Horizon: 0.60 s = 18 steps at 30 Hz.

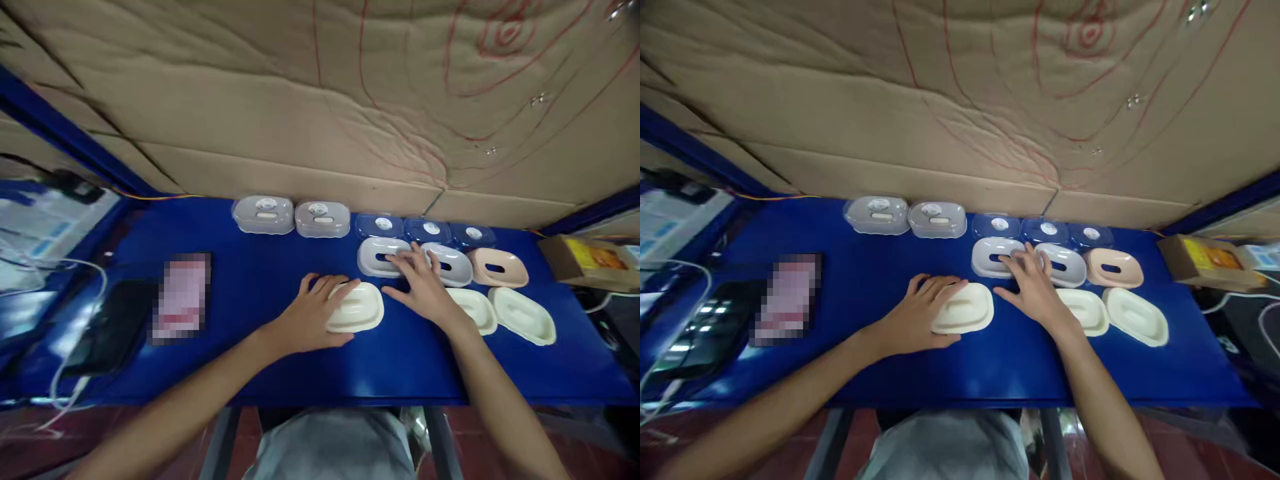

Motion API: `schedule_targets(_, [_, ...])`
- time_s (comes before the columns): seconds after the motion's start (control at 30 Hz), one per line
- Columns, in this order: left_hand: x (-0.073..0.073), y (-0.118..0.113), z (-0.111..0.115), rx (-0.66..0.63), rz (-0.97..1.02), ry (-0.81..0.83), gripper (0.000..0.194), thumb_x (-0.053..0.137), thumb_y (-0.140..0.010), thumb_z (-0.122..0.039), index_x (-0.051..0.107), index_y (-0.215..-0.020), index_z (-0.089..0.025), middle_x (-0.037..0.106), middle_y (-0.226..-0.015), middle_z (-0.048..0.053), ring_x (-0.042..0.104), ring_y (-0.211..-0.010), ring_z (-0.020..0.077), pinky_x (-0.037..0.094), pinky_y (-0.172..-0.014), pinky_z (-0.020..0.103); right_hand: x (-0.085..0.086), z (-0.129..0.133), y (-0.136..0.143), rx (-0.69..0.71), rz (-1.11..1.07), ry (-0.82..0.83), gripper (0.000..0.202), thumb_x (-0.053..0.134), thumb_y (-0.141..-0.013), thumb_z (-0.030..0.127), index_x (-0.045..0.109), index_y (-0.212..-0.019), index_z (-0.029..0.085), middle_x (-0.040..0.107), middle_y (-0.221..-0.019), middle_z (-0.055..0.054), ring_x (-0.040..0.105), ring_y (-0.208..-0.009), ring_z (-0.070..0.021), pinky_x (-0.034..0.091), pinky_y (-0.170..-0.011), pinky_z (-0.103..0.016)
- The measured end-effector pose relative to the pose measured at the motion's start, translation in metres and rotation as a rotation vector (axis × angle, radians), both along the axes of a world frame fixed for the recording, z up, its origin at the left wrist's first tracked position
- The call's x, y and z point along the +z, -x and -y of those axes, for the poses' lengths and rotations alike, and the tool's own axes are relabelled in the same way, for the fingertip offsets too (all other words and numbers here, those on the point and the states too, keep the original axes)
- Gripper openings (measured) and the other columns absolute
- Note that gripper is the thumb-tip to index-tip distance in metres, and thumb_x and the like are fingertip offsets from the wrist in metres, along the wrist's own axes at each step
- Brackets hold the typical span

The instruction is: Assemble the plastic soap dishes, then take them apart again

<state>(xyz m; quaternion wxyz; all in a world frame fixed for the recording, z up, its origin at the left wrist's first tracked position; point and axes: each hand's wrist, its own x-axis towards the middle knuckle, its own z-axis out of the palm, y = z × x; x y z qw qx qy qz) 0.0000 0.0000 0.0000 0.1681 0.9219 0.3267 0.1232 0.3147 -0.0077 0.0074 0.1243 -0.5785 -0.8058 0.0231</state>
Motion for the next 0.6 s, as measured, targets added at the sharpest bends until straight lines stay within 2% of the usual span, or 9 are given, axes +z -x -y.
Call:
schedule_targets(0.1, [0.006, 0.013, -0.011, 0.026, -0.005, 0.043, 0.104, 0.086, -0.085, -0.051, 0.032, -0.168, -0.020, 0.053, -0.160, 0.020, 0.050, -0.146, 0.0413, 0.020, -0.123, 0.064, 0.002, -0.003, -0.005, -0.016, -0.011, -0.011, 0.065, 0.067, -0.102, 0.054, 0.048, -0.159, 0.028, 0.053, -0.154, -0.017, 0.041, -0.157, -0.0423, 0.025, -0.126, -0.065])
schedule_targets(0.23, [0.010, 0.018, -0.019, 0.056, -0.002, 0.131, 0.109, 0.087, -0.084, -0.053, 0.028, -0.170, -0.020, 0.055, -0.159, 0.019, 0.052, -0.143, 0.0418, 0.023, -0.124, 0.063, 0.003, -0.004, -0.004, -0.026, -0.025, -0.084, 0.053, 0.067, -0.103, 0.050, 0.058, -0.149, 0.027, 0.060, -0.147, -0.017, 0.058, -0.140, -0.0393, 0.033, -0.118, -0.062])
schedule_targets(0.33, [0.009, 0.017, -0.019, 0.082, 0.007, 0.161, 0.111, 0.087, -0.084, -0.054, 0.025, -0.171, -0.021, 0.054, -0.159, 0.020, 0.051, -0.145, 0.0428, 0.024, -0.124, 0.064, 0.004, -0.003, 0.001, 0.006, -0.053, -0.136, 0.048, 0.069, -0.102, 0.050, 0.063, -0.143, 0.026, 0.060, -0.148, -0.018, 0.059, -0.137, -0.0394, 0.036, -0.114, -0.060])
schedule_targets(0.43, [0.007, 0.016, -0.018, 0.100, 0.028, 0.186, 0.117, 0.089, -0.084, -0.052, 0.018, -0.173, -0.023, 0.052, -0.162, 0.020, 0.048, -0.148, 0.0429, 0.024, -0.125, 0.064, 0.008, -0.001, 0.004, 0.027, -0.114, -0.227, 0.038, 0.073, -0.099, 0.052, 0.071, -0.126, 0.025, 0.065, -0.140, -0.016, 0.062, -0.131, -0.0383, 0.042, -0.109, -0.057])
schedule_targets(0.5, [0.004, 0.014, -0.018, 0.113, 0.060, 0.201, 0.125, 0.092, -0.080, -0.052, 0.014, -0.174, -0.023, 0.050, -0.165, 0.020, 0.047, -0.150, 0.0431, 0.026, -0.125, 0.062, 0.013, 0.000, 0.005, 0.027, -0.170, -0.303, 0.033, 0.076, -0.098, 0.052, 0.073, -0.117, 0.025, 0.067, -0.134, -0.014, 0.063, -0.128, -0.0375, 0.044, -0.107, -0.056])
schedule_targets(0.6, [-0.001, 0.010, -0.019, 0.189, 0.125, 0.214, 0.142, 0.099, -0.071, -0.053, 0.006, -0.174, -0.023, 0.052, -0.163, 0.020, 0.048, -0.148, 0.0447, 0.032, -0.123, 0.061, 0.019, 0.005, 0.008, 0.095, -0.268, -0.351, 0.030, 0.078, -0.098, 0.047, 0.071, -0.117, 0.025, 0.066, -0.132, -0.013, 0.063, -0.127, -0.0355, 0.047, -0.108, -0.055])
